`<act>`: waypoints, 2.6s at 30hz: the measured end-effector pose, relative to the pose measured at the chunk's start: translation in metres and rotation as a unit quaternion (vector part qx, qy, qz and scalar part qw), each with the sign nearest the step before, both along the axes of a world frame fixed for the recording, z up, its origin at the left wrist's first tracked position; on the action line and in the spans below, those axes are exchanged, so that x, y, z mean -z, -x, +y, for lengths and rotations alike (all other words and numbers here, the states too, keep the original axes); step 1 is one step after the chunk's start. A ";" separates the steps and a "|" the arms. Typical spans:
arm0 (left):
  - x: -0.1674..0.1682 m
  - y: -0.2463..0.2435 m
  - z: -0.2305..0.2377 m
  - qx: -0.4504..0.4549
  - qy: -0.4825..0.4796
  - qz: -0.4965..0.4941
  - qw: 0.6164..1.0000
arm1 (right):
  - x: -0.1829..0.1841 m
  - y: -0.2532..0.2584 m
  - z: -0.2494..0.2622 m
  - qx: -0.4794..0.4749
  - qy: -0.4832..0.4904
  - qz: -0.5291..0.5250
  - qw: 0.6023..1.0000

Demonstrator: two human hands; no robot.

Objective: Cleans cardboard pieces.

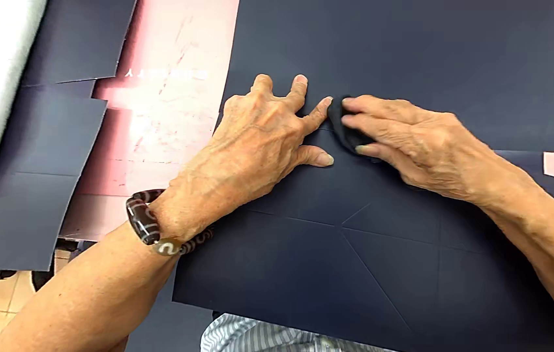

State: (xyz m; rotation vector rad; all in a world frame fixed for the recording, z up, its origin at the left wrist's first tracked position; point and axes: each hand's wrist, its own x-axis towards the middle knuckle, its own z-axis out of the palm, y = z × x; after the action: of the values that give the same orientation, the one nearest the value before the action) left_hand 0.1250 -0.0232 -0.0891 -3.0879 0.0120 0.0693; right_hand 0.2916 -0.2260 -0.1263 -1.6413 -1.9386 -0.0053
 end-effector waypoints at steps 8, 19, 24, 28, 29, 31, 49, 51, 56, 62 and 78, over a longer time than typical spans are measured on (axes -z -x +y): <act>-0.001 0.003 0.000 -0.016 -0.004 0.001 1.000 | -0.005 -0.004 0.014 -0.051 0.003 -0.077 0.996; 0.001 0.006 0.003 -0.015 -0.003 -0.005 1.000 | -0.002 -0.006 0.000 -0.020 -0.028 -0.054 0.998; 0.003 0.007 0.005 -0.014 0.003 -0.018 1.000 | -0.002 -0.004 -0.009 0.004 -0.028 -0.052 0.998; 0.003 0.007 0.006 -0.016 0.007 -0.018 1.000 | -0.002 -0.004 -0.019 0.023 -0.029 -0.056 0.998; 0.003 0.007 0.006 -0.017 0.008 -0.018 1.000 | -0.002 -0.004 -0.022 0.029 -0.029 -0.057 0.998; 0.004 0.007 0.006 -0.015 0.008 -0.019 1.000 | -0.001 -0.005 -0.027 0.039 -0.031 -0.060 0.997; 0.005 0.010 0.008 -0.013 0.026 -0.026 0.999 | -0.003 -0.006 -0.067 0.109 -0.033 -0.061 0.992; 0.005 0.010 0.008 -0.017 0.031 -0.025 0.999 | -0.003 -0.005 -0.071 0.120 -0.036 -0.063 0.990; 0.008 0.010 0.009 -0.018 0.026 -0.033 0.999 | -0.005 -0.007 -0.078 0.163 -0.034 -0.050 0.985; 0.013 0.009 0.009 -0.027 0.047 -0.058 0.997 | -0.034 0.001 -0.070 0.273 0.031 0.140 0.951; 0.024 0.012 0.018 0.008 0.078 -0.121 0.990 | -0.010 0.048 0.069 0.094 0.004 -0.034 0.995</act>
State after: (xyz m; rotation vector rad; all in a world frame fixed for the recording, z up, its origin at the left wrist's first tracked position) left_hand 0.1133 -0.0051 -0.1130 -3.2275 0.0327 -0.3219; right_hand 0.2441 -0.1571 -0.1161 -1.8463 -1.8274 -0.1297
